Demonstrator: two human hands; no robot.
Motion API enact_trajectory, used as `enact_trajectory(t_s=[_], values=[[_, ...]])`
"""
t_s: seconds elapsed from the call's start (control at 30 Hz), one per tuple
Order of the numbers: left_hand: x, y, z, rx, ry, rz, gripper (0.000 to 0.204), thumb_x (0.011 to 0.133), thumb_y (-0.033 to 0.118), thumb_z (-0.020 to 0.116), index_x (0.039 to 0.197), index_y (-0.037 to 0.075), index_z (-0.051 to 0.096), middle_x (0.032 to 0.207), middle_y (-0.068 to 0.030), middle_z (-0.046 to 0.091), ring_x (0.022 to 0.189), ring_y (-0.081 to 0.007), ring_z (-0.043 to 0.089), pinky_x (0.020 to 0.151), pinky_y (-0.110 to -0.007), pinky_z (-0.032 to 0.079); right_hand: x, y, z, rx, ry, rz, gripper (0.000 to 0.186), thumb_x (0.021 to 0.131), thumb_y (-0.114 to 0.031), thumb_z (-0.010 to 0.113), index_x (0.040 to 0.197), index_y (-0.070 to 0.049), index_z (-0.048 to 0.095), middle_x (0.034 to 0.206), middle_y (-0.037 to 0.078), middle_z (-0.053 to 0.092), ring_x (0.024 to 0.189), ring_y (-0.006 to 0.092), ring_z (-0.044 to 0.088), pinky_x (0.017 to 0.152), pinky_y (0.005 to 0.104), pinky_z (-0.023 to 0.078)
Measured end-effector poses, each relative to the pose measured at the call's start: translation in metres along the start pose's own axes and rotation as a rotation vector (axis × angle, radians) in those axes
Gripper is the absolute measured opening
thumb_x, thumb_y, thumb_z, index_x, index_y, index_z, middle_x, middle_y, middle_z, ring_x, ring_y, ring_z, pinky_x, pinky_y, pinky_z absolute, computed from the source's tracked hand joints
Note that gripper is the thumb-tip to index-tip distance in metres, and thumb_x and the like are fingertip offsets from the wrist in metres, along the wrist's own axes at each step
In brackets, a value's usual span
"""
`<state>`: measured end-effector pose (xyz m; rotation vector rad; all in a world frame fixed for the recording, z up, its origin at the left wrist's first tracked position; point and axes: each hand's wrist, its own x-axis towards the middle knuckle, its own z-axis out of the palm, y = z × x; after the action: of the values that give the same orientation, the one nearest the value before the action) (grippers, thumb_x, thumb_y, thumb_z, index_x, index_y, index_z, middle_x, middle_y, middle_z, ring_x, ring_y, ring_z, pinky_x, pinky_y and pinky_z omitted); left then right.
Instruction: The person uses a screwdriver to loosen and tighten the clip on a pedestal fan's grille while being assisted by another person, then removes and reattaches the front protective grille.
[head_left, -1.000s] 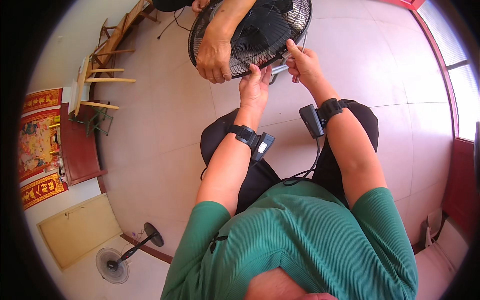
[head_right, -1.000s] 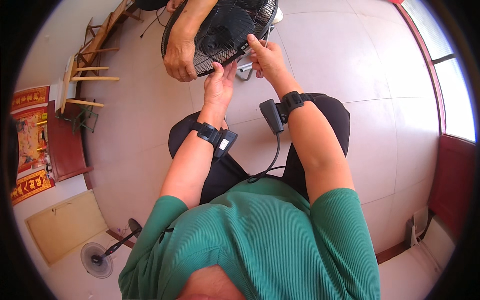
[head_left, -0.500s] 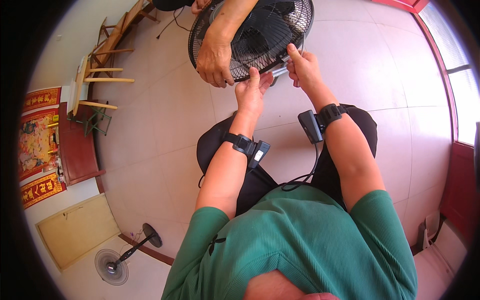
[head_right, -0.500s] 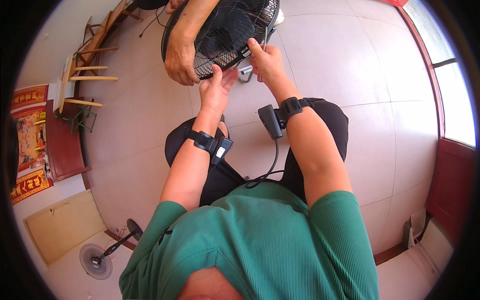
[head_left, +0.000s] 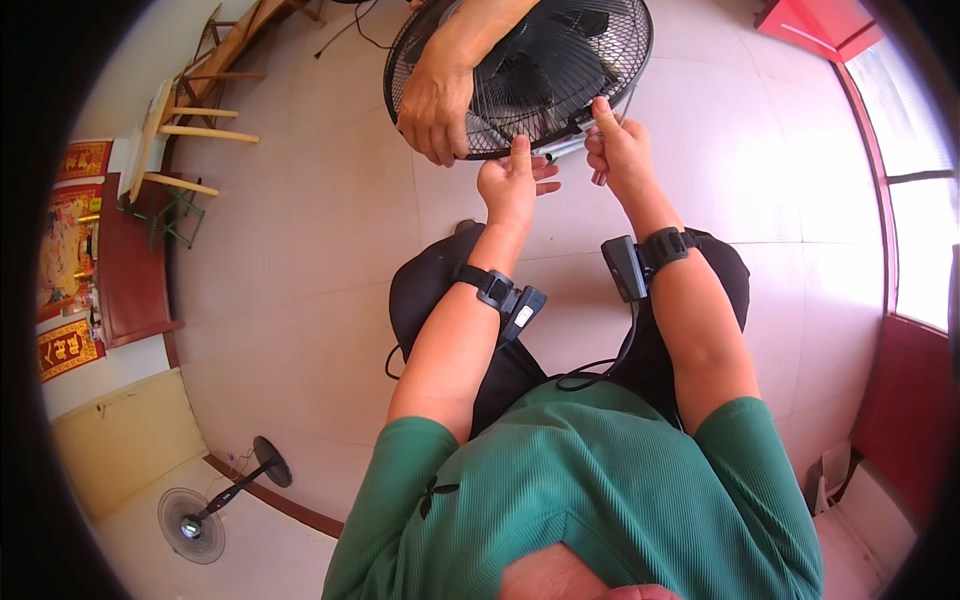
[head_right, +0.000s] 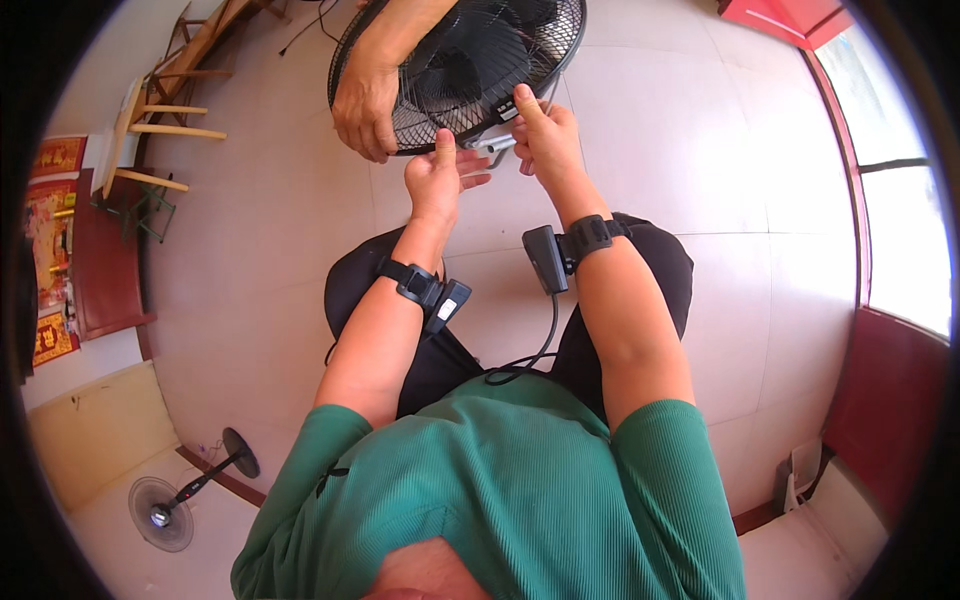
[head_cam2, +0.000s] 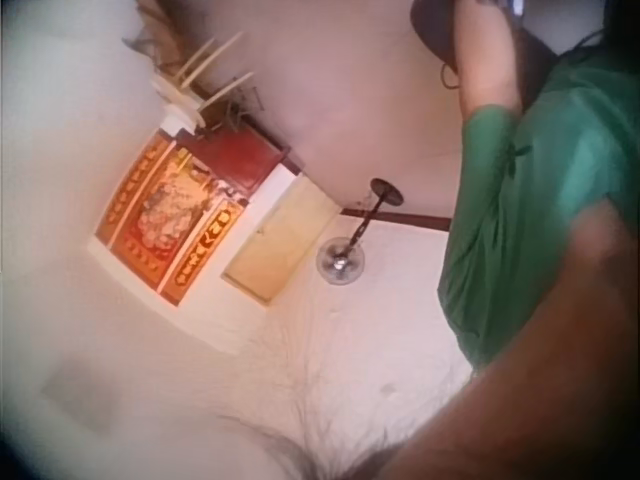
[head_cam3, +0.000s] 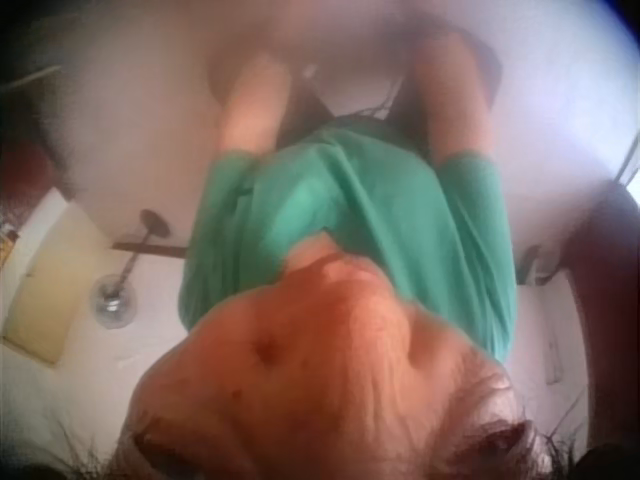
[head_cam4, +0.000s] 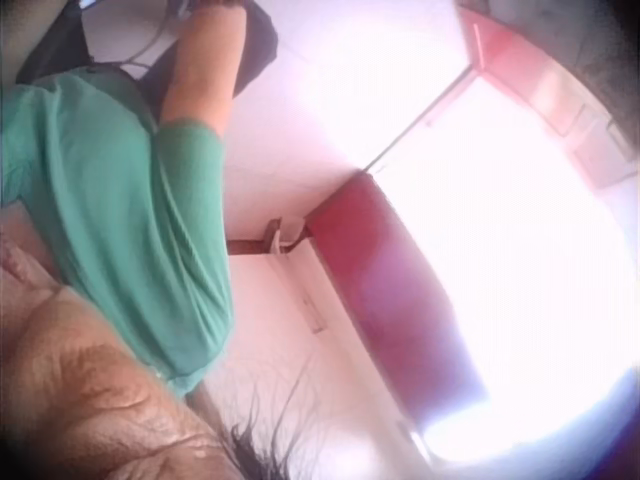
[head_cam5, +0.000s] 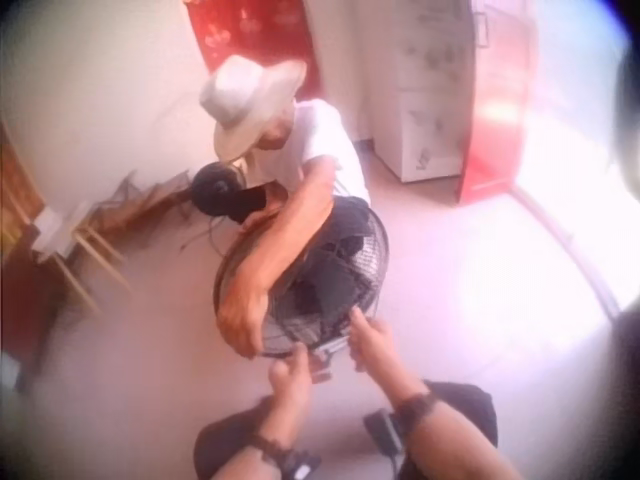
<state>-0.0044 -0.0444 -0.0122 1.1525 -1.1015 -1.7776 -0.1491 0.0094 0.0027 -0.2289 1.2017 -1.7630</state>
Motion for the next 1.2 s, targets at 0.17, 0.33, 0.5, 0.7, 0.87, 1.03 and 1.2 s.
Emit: enact_trajectory(t_s=[0.17, 0.33, 0.5, 0.7, 0.87, 1.03, 1.2], values=[[-0.003, 0.002, 0.000, 0.054, 0.014, -0.035, 0.057, 0.091, 0.043, 0.059, 0.097, -0.013, 0.051, 0.086, -0.0203, 0.061, 0.069, -0.0301, 0.068, 0.052, -0.038, 0.060, -0.001, 0.000, -0.005, 0.036, -0.060, 0.014, 0.040, 0.093, -0.039, 0.060, 0.079, -0.003, 0.049, 0.060, 0.001, 0.044, 0.045, 0.0075, 0.034, 0.039, 0.0214, 0.024], [-0.004, 0.001, 0.001, 0.060, 0.042, -0.038, 0.057, 0.090, 0.042, 0.062, 0.093, -0.013, 0.053, 0.084, -0.0197, 0.061, 0.066, -0.0285, 0.068, 0.049, -0.035, 0.059, -0.008, -0.007, -0.020, 0.039, -0.289, 0.012, 0.033, 0.093, -0.033, 0.058, 0.082, -0.002, 0.052, 0.065, 0.004, 0.049, 0.043, 0.0089, 0.035, 0.038, 0.0220, 0.025], [-0.009, 0.005, 0.004, -0.006, 0.038, -0.058, 0.053, 0.086, 0.039, 0.069, 0.092, -0.011, 0.052, 0.070, -0.0097, 0.060, 0.055, -0.0175, 0.065, 0.041, -0.027, 0.052, -0.013, -0.012, -0.025, -0.212, -0.306, 0.003, 0.028, 0.095, -0.033, 0.055, 0.086, -0.008, 0.048, 0.072, 0.003, 0.049, 0.043, 0.0062, 0.031, 0.038, 0.0199, 0.024], [-0.009, 0.006, 0.001, 0.144, 0.020, -0.097, 0.057, 0.087, 0.042, 0.066, 0.096, -0.013, 0.054, 0.081, -0.0171, 0.062, 0.061, -0.0233, 0.067, 0.046, -0.030, 0.056, -0.014, 0.000, -0.021, -0.183, -0.179, -0.048, 0.035, 0.094, -0.039, 0.058, 0.081, -0.010, 0.043, 0.068, 0.003, 0.044, 0.045, 0.0072, 0.030, 0.041, 0.0205, 0.024], [-0.011, 0.006, 0.004, 0.180, 0.021, -0.109, 0.060, 0.085, 0.044, 0.068, 0.096, -0.013, 0.054, 0.079, -0.0165, 0.062, 0.059, -0.0222, 0.067, 0.045, -0.029, 0.055, -0.012, 0.005, -0.025, -0.094, -0.130, -0.080, 0.035, 0.095, -0.038, 0.057, 0.085, -0.006, 0.047, 0.063, 0.001, 0.043, 0.044, 0.0072, 0.033, 0.037, 0.0211, 0.027], [-0.015, 0.013, 0.003, 0.204, 0.052, -0.134, 0.057, 0.085, 0.043, 0.069, 0.092, -0.011, 0.056, 0.078, -0.0154, 0.063, 0.055, -0.0198, 0.065, 0.045, -0.028, 0.054, -0.009, 0.007, -0.025, -0.056, -0.112, -0.042, 0.037, 0.093, -0.041, 0.058, 0.085, -0.007, 0.048, 0.063, 0.003, 0.045, 0.043, 0.0077, 0.033, 0.037, 0.0210, 0.026], [-0.030, 0.028, -0.007, 0.685, 0.007, 0.369, 0.031, 0.090, 0.027, 0.065, 0.091, -0.004, 0.061, 0.078, -0.0129, 0.064, 0.054, -0.0193, 0.064, 0.048, -0.030, 0.052, -0.002, 0.001, -0.030, -0.053, -0.159, -0.013, 0.037, 0.092, -0.042, 0.060, 0.086, -0.007, 0.048, 0.063, 0.004, 0.045, 0.043, 0.0080, 0.033, 0.037, 0.0211, 0.026]])
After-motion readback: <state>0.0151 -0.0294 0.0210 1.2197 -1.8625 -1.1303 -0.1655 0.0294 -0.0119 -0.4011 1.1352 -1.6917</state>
